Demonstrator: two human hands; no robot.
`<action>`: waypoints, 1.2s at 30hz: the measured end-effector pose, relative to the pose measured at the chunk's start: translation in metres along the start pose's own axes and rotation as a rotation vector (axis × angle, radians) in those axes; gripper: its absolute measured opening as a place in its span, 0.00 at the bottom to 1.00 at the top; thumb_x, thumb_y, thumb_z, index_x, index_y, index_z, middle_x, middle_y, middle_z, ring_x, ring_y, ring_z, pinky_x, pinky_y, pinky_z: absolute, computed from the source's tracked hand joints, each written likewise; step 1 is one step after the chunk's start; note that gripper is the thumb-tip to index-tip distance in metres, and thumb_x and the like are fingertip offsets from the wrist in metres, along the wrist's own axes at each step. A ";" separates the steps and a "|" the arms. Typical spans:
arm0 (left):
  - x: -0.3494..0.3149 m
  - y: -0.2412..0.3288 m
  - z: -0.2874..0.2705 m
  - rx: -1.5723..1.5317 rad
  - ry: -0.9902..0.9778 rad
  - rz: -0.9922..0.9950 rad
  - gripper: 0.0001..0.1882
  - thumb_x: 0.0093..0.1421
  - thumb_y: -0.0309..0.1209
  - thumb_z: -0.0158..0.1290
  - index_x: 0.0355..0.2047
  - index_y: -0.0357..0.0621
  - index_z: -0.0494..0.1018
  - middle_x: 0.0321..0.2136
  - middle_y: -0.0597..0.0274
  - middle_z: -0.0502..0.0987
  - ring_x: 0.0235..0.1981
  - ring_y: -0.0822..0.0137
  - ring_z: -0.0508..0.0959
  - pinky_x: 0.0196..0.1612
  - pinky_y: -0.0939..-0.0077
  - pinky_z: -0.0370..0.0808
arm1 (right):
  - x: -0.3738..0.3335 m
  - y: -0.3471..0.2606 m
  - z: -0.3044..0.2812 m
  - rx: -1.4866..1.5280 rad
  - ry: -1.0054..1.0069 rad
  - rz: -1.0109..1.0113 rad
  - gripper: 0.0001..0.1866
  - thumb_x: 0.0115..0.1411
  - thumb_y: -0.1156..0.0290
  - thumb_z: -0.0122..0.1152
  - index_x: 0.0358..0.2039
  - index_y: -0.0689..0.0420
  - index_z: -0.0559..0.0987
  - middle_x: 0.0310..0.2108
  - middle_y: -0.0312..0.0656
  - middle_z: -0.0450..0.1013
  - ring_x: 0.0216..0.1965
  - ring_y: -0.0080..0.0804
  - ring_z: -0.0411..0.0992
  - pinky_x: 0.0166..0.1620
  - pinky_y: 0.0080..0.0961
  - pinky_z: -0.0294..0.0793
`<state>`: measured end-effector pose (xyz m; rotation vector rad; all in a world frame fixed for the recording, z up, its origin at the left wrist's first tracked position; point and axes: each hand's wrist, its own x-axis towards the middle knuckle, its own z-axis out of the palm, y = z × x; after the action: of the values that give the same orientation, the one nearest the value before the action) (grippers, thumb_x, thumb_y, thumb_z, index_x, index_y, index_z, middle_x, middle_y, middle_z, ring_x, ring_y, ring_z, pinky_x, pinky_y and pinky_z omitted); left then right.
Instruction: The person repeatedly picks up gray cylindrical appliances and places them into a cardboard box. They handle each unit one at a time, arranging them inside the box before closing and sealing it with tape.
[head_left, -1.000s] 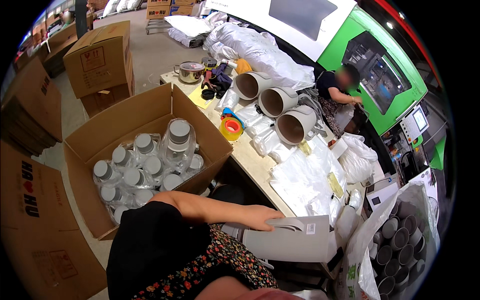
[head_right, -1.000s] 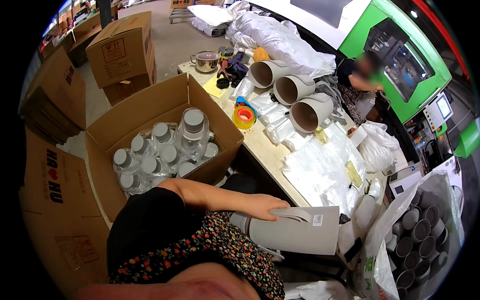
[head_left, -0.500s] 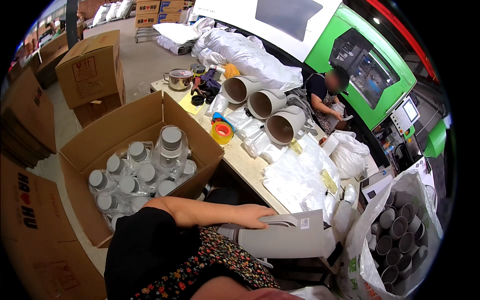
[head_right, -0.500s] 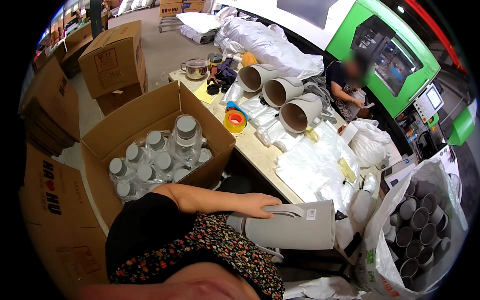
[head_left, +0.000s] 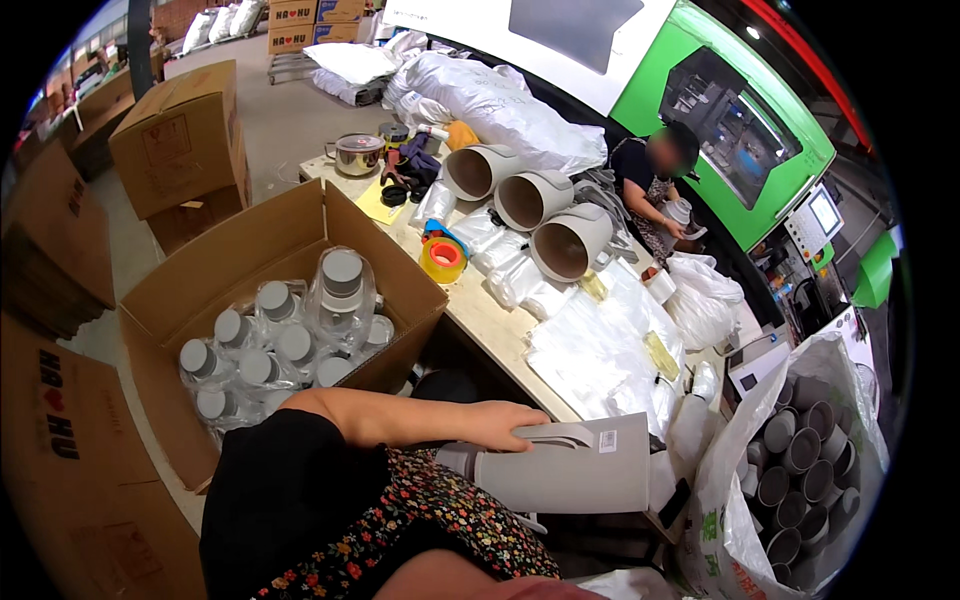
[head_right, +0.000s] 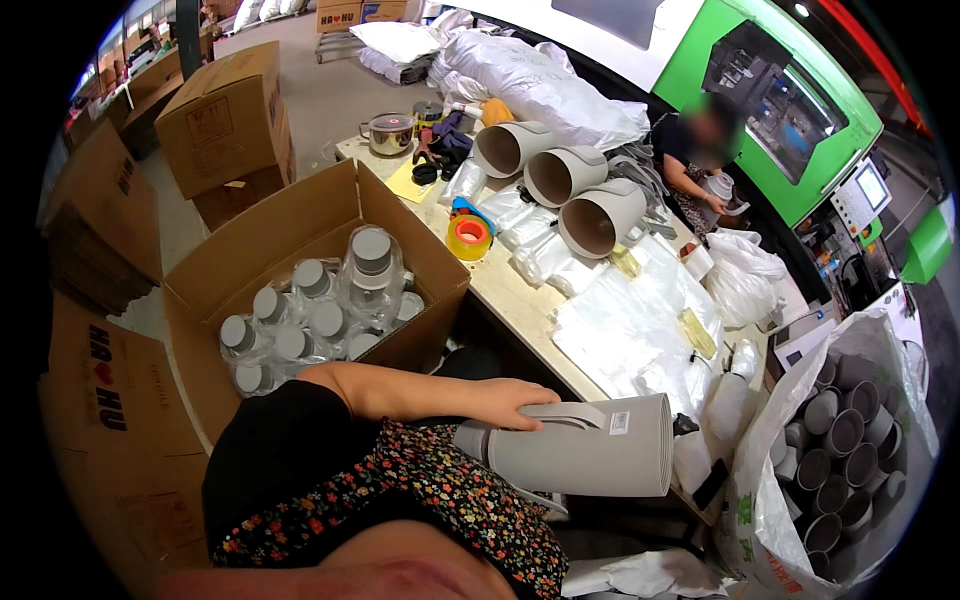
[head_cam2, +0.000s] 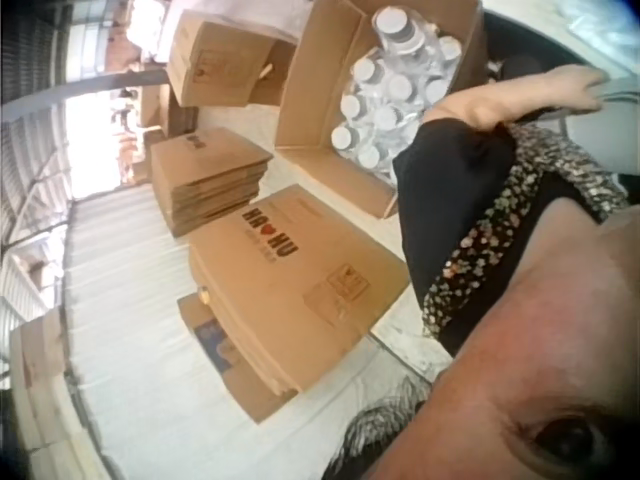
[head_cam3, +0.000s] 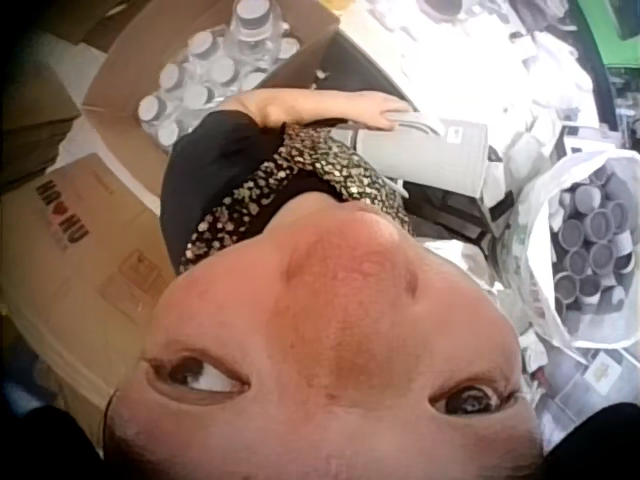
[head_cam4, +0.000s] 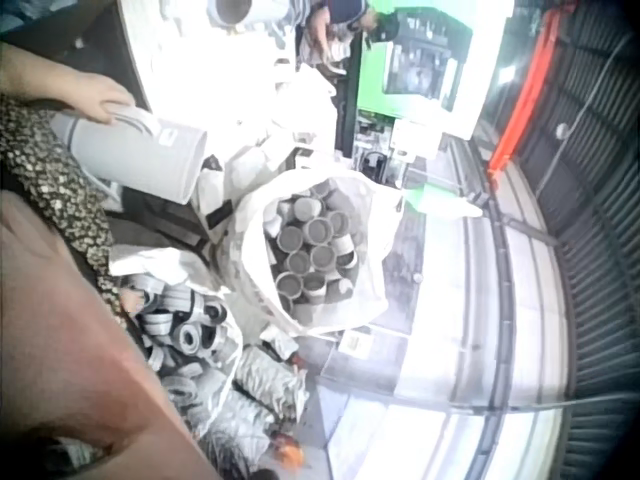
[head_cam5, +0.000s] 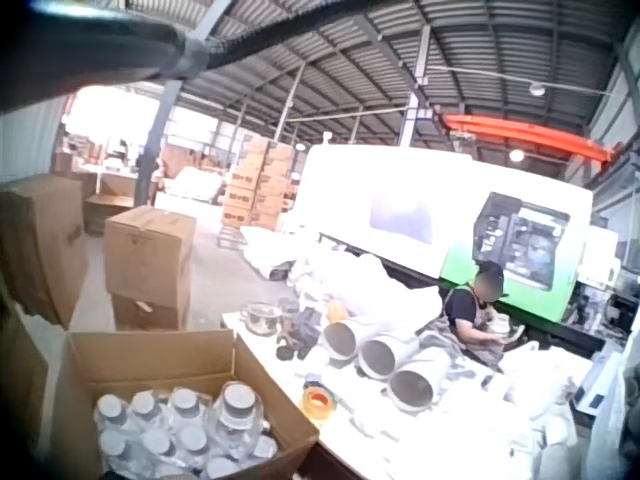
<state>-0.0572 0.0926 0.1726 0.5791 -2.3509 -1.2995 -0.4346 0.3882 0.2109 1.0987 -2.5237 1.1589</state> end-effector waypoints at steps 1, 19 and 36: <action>-0.001 -0.001 -0.002 0.001 0.005 0.005 0.26 0.55 0.37 0.51 0.52 0.39 0.62 0.48 0.49 0.68 0.50 0.52 0.68 0.52 0.66 0.65 | 0.004 0.002 0.001 0.004 -0.003 0.000 0.21 0.59 0.60 0.52 0.49 0.59 0.68 0.39 0.52 0.70 0.37 0.42 0.70 0.39 0.36 0.70; 0.016 -0.001 -0.001 -0.076 0.047 0.000 0.30 0.52 0.34 0.53 0.54 0.40 0.59 0.48 0.48 0.69 0.48 0.51 0.70 0.51 0.67 0.66 | -0.062 0.087 -0.020 -0.232 -0.036 0.334 0.23 0.58 0.57 0.53 0.50 0.57 0.69 0.42 0.54 0.69 0.40 0.44 0.69 0.44 0.39 0.67; 0.002 -0.012 -0.005 -0.078 -0.040 0.269 0.29 0.54 0.42 0.53 0.52 0.40 0.63 0.51 0.50 0.67 0.53 0.53 0.66 0.56 0.65 0.61 | 0.055 -0.036 0.069 1.651 -1.144 0.482 0.26 0.63 0.55 0.44 0.55 0.60 0.63 0.50 0.45 0.66 0.52 0.37 0.64 0.55 0.38 0.62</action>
<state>-0.0543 0.0822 0.1647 0.2059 -2.3016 -1.2807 -0.4391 0.2933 0.2080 1.6530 -1.7827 3.9811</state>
